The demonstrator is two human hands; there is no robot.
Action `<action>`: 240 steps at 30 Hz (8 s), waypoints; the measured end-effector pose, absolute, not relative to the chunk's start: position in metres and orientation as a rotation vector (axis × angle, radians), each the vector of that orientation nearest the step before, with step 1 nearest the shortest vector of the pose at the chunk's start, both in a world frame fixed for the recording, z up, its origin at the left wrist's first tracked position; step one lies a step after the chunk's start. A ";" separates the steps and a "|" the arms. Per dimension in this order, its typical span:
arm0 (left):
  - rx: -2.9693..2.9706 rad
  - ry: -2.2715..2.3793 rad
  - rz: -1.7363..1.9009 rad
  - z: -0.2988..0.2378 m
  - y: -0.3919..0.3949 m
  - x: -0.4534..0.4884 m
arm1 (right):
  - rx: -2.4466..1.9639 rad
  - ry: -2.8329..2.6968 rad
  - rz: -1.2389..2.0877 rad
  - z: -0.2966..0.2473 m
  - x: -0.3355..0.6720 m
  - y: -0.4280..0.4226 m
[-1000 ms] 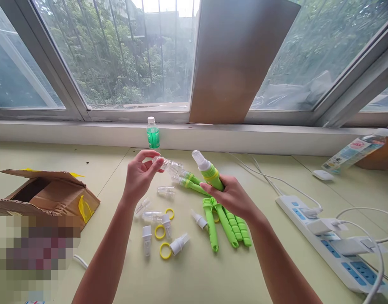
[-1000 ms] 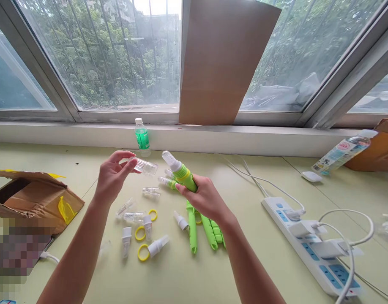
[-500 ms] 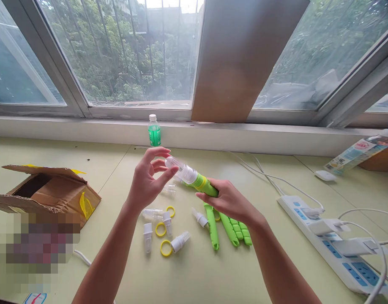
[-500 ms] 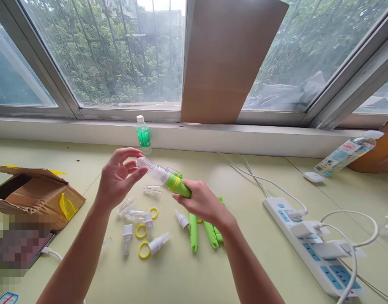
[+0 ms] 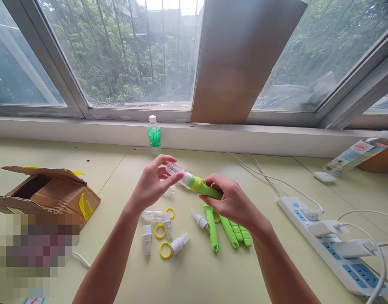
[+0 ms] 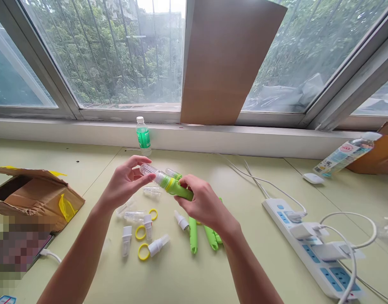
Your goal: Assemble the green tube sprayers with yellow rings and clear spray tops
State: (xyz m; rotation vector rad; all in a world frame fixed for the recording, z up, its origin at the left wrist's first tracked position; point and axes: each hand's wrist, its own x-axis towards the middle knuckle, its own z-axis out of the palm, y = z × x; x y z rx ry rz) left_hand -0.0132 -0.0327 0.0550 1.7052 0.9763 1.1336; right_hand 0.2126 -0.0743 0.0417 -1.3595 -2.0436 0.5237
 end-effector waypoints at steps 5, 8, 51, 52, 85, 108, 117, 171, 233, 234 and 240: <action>1.737 1.070 1.095 0.056 -0.034 -0.015 | -1.395 -2.088 0.238 0.044 0.216 -0.074; 1.811 1.165 1.023 0.056 -0.034 -0.017 | -1.395 -2.105 0.243 0.047 0.216 -0.077; 1.720 0.901 0.883 0.055 -0.033 -0.019 | -1.425 -2.080 0.545 0.067 0.243 -0.088; 1.734 0.906 0.874 0.056 -0.033 -0.018 | -1.417 -2.065 0.530 0.066 0.243 -0.088; 1.768 1.215 1.123 0.042 -0.028 -0.003 | -1.283 -2.024 0.414 0.053 0.215 -0.086; 2.157 1.228 1.625 0.032 -0.030 -0.003 | -1.244 -2.032 0.737 0.051 0.216 -0.081; 1.523 1.263 1.059 0.035 -0.019 -0.008 | -1.172 -2.160 -0.211 0.049 0.209 -0.087; 1.913 1.222 1.097 0.042 -0.029 -0.003 | -1.271 -2.221 -0.096 0.050 0.213 -0.092; 2.014 1.362 1.324 0.044 -0.030 -0.004 | -1.194 -2.150 -0.181 0.045 0.209 -0.082; 1.982 1.353 1.286 0.045 -0.030 -0.005 | -1.181 -2.158 -0.213 0.044 0.209 -0.082; 1.838 1.400 1.069 0.045 -0.028 -0.008 | -1.163 -2.187 -0.357 0.040 0.204 -0.082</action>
